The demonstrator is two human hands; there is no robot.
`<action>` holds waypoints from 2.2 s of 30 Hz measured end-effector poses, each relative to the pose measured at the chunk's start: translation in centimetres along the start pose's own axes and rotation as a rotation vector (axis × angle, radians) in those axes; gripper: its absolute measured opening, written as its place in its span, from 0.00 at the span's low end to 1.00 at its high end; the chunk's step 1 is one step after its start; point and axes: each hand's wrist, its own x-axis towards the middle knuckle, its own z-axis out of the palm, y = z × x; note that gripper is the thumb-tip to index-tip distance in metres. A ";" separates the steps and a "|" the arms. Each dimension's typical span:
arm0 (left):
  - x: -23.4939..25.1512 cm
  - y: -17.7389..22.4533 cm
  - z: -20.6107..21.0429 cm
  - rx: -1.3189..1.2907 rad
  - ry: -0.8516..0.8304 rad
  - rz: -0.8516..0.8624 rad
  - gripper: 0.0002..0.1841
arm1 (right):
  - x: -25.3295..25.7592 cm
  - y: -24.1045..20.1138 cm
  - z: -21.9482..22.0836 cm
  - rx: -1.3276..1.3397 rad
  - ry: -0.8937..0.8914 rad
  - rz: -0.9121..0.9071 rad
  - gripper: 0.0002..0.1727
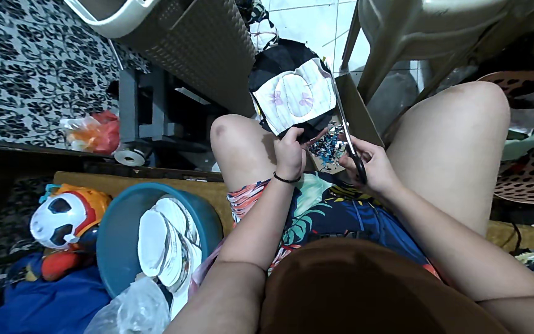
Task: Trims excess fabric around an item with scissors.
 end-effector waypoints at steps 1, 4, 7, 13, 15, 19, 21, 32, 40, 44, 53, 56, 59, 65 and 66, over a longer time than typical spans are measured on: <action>0.1 0.1 -0.1 0.015 0.004 -0.008 0.13 | -0.1 0.0 0.0 0.011 -0.011 0.009 0.35; 0.1 0.4 -0.5 0.025 0.026 -0.032 0.12 | -0.2 0.1 0.1 0.074 -0.064 0.019 0.35; -0.3 0.6 -0.5 0.030 0.022 -0.026 0.12 | 0.0 0.4 0.0 0.097 -0.155 0.015 0.38; -0.9 0.8 -0.4 0.077 -0.007 0.003 0.11 | 0.4 0.4 -0.2 -0.007 -0.146 -0.035 0.45; -0.9 0.7 -0.3 0.109 0.004 0.013 0.10 | 0.3 0.2 -0.3 -0.007 -0.130 -0.036 0.43; -1.0 0.5 -0.5 0.152 -0.010 0.016 0.11 | 0.4 0.0 -0.4 -0.015 -0.099 -0.036 0.40; -1.0 0.5 -0.5 0.170 -0.015 0.018 0.10 | 0.3 -0.2 -0.5 -0.031 -0.065 -0.035 0.38; -0.3 1.2 -1.0 0.174 -0.002 0.009 0.12 | 0.0 -0.1 -0.5 -0.018 -0.030 -0.040 0.36; -0.4 2.2 -1.2 0.166 -0.001 -0.008 0.12 | 0.1 0.3 -0.1 -0.045 -0.103 -0.041 0.39; -0.7 2.2 -1.3 0.227 -0.018 0.038 0.11 | 0.2 -0.1 -0.1 -0.129 -0.106 0.018 0.41; -1.2 2.3 -1.5 0.351 -0.113 0.108 0.14 | 0.3 -0.4 -0.4 -0.122 -0.049 -0.009 0.40; -1.0 2.2 -1.7 0.343 -0.140 0.115 0.15 | 0.3 -0.3 -0.5 -0.107 -0.032 -0.021 0.40; -1.0 2.2 -1.7 0.337 -0.144 0.099 0.15 | 0.3 -0.3 -0.6 -0.108 -0.039 -0.035 0.41; -0.5 2.4 -1.8 0.332 -0.122 0.051 0.13 | 0.3 -0.1 -0.6 -0.070 -0.044 -0.054 0.38; -0.4 2.4 -1.9 0.329 -0.116 0.047 0.13 | 0.3 -0.1 -0.5 -0.064 -0.037 -0.047 0.37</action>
